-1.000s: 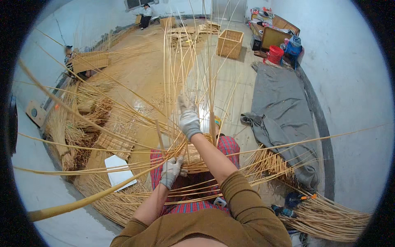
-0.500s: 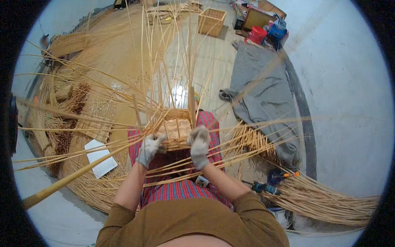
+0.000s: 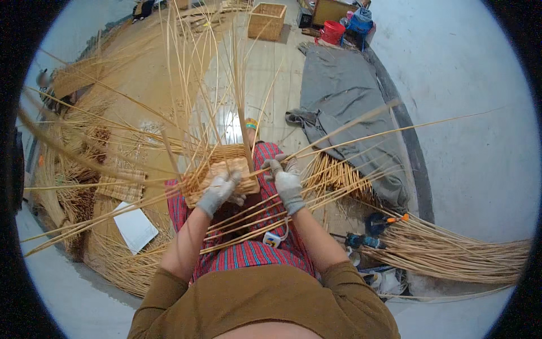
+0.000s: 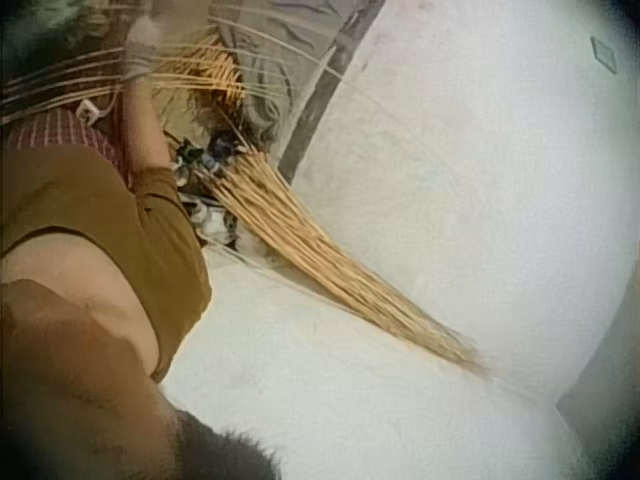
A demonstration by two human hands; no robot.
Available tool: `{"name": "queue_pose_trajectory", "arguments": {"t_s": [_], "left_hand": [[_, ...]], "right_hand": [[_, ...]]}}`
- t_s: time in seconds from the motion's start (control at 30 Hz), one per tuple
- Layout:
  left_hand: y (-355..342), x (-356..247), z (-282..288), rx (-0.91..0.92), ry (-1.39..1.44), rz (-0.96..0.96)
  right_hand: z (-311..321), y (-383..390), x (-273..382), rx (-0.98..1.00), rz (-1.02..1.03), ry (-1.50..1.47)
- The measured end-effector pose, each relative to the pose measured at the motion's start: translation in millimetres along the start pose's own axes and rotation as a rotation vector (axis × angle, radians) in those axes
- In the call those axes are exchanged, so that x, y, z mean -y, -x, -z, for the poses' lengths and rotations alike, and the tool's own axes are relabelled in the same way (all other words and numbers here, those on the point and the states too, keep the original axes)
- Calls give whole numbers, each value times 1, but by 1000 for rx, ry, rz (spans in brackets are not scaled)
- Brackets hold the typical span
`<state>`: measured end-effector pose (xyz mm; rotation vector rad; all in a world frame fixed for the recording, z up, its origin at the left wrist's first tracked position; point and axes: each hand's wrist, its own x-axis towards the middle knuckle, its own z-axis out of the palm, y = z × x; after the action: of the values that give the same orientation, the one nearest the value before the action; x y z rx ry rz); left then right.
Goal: The person is weaving a wicker basket using long wooden strands and measuring progress with a tape measure.
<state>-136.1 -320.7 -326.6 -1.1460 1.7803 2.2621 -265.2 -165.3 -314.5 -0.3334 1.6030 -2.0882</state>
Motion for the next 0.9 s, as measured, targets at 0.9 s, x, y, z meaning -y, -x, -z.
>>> {"name": "queue_pose_trajectory", "arguments": {"t_s": [0.9], "left_hand": [[23,68,49,-523,-1539,-1000]], "right_hand": [[-23,13,-74,340,1009,1522]]}}
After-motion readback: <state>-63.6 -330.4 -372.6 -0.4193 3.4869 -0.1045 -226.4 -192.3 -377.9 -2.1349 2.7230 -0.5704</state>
